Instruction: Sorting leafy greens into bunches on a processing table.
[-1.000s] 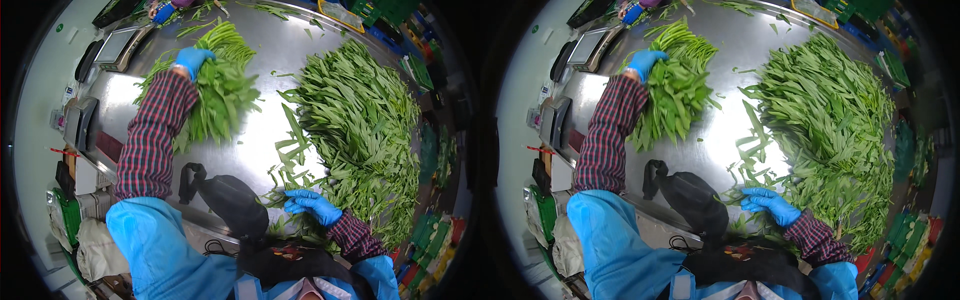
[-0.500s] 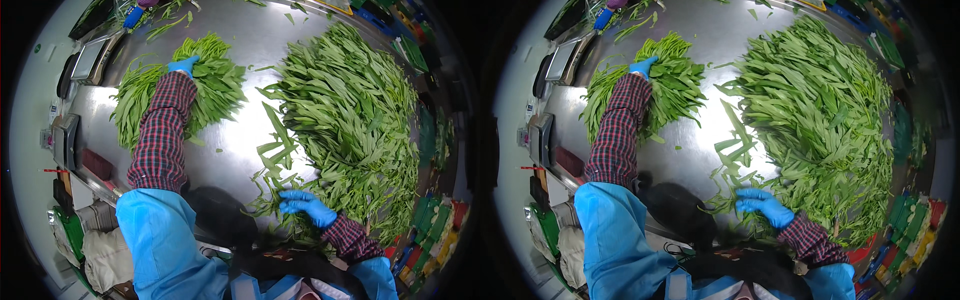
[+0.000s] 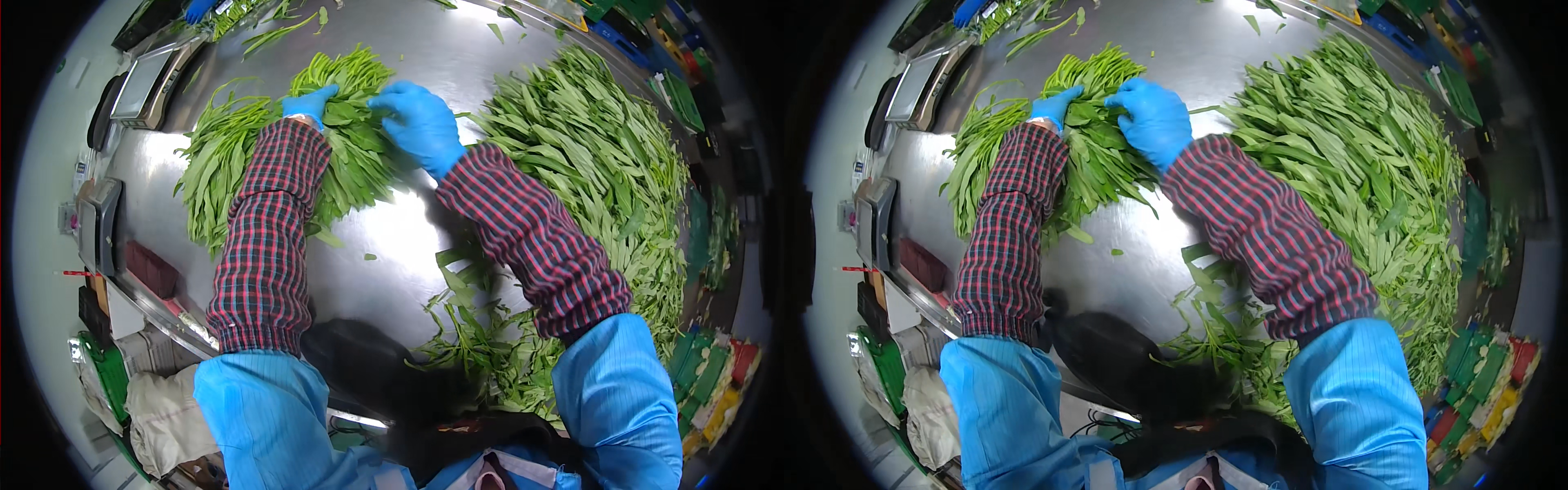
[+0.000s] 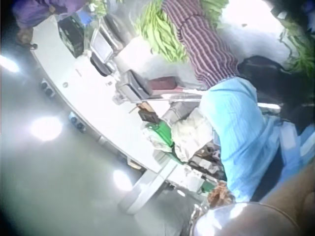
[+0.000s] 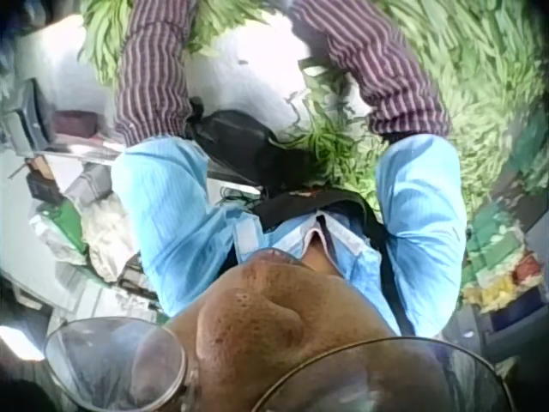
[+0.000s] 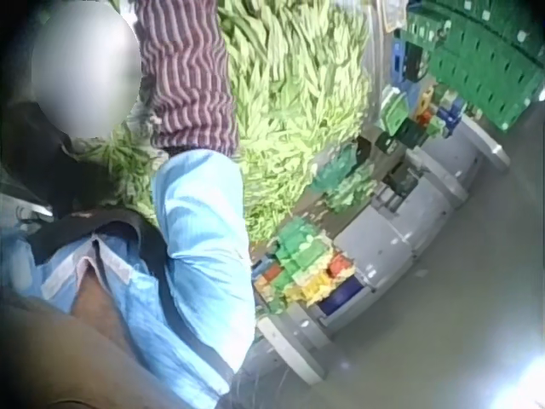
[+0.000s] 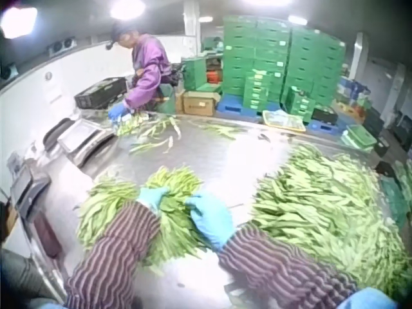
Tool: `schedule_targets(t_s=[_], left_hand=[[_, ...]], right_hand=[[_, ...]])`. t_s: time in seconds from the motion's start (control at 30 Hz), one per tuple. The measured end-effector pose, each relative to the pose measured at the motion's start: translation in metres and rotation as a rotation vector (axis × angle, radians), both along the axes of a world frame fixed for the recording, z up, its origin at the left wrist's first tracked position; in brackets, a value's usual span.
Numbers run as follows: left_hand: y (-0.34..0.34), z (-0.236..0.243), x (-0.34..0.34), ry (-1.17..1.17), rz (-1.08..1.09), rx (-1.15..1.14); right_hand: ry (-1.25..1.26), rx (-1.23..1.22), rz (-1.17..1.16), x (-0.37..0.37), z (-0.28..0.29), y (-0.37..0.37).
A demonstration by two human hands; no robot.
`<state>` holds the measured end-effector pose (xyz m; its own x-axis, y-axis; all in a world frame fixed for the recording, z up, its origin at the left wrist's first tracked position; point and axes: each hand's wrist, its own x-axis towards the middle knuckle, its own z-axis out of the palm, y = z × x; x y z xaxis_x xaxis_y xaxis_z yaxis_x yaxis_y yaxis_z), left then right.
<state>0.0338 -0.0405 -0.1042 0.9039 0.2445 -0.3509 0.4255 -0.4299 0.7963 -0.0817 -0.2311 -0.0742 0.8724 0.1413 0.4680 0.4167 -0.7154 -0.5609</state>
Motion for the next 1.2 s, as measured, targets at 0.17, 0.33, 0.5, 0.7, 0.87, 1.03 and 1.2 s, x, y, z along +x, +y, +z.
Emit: schedule_targets(t_s=[0.17, 0.33, 0.5, 0.7, 0.87, 1.03, 1.2], left_hand=[[0.043, -0.036, 0.008, -0.167, -0.277, 0.084], [0.031, -0.041, 0.015, -0.186, -0.562, 0.388], [0.029, -0.029, 0.02, -0.012, -0.775, 0.792], [0.02, -0.027, 0.036, -0.001, -0.839, 0.882], [0.106, -0.077, 0.05, -0.062, -0.764, 0.398], [0.003, -0.006, 0.026, 0.034, -0.533, 0.485], [0.014, 0.02, 0.005, 0.357, -0.078, -0.792]], right_hand=[[0.061, -0.371, 0.099, 0.025, -0.008, 0.031], [0.01, -0.632, 0.107, 0.035, -0.001, 0.025], [0.115, -0.34, 0.006, 0.032, 0.002, 0.036], [0.615, 0.71, -0.04, 0.025, 0.01, -0.005], [1.185, 0.368, 0.946, -0.083, 0.067, -0.016], [0.484, 0.522, 0.03, -0.068, -0.008, -0.039], [0.37, 0.315, 0.093, -0.032, -0.019, 0.02]])
